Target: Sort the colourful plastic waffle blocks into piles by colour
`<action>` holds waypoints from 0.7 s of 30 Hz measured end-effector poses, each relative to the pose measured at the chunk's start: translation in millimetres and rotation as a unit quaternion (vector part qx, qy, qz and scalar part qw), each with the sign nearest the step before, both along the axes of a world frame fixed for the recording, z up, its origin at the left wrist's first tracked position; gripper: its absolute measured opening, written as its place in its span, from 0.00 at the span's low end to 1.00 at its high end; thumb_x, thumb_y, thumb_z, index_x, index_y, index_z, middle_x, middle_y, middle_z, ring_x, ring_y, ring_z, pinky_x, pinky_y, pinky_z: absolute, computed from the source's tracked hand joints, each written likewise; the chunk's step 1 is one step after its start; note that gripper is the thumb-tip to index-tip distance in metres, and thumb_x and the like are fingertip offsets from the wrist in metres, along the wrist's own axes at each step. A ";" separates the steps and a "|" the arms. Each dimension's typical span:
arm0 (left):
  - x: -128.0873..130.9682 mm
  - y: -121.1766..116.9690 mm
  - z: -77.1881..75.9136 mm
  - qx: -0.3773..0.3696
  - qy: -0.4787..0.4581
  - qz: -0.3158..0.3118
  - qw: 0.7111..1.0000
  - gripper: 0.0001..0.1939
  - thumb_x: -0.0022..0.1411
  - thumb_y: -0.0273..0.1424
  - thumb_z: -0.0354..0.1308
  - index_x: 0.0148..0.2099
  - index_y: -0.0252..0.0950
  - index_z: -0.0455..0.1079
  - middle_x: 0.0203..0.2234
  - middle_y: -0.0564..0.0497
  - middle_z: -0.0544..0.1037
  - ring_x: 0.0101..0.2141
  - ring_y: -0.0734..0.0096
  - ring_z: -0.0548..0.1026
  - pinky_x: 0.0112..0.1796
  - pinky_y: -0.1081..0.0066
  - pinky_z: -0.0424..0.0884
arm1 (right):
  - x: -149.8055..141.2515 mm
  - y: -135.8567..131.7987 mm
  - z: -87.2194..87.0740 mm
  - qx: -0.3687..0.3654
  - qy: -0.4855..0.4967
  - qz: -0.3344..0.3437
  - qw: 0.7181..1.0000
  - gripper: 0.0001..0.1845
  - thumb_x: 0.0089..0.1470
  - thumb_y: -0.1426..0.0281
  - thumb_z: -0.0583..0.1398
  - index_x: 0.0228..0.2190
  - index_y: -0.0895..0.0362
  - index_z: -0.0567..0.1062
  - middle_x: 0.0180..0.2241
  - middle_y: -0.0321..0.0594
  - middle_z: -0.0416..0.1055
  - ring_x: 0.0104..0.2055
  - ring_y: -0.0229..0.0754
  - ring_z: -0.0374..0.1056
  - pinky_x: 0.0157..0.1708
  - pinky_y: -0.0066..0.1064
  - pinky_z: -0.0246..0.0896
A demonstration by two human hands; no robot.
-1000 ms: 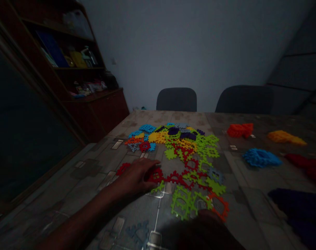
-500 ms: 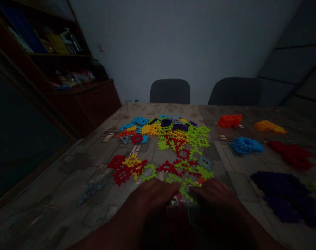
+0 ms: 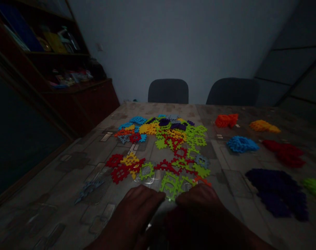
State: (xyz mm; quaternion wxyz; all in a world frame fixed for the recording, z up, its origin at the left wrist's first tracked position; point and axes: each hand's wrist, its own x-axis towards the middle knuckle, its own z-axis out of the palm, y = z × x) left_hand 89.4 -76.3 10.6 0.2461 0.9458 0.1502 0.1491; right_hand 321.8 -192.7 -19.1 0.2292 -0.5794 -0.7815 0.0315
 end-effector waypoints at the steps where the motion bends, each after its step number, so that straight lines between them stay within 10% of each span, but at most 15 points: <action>1: -3.9 0.7 -0.4 -0.012 0.005 0.001 1.000 0.19 0.70 0.34 0.55 0.61 0.47 0.59 0.48 0.48 0.74 0.44 0.58 0.71 0.43 0.60 0.68 | -4.8 1.4 -1.3 -0.002 -0.011 0.006 1.000 0.12 0.58 0.61 0.61 0.43 0.51 0.72 0.35 0.37 0.76 0.37 0.45 0.69 0.44 0.39 0.60; 21: -26.1 24.1 -0.7 -0.018 -0.002 0.072 0.997 0.15 0.71 0.31 0.51 0.58 0.48 0.63 0.48 0.51 0.75 0.47 0.59 0.72 0.47 0.60 0.72 | -30.4 17.5 -7.6 0.071 -0.030 0.052 0.996 0.08 0.62 0.64 0.60 0.33 0.52 0.67 0.28 0.29 0.71 0.29 0.39 0.65 0.35 0.34 0.55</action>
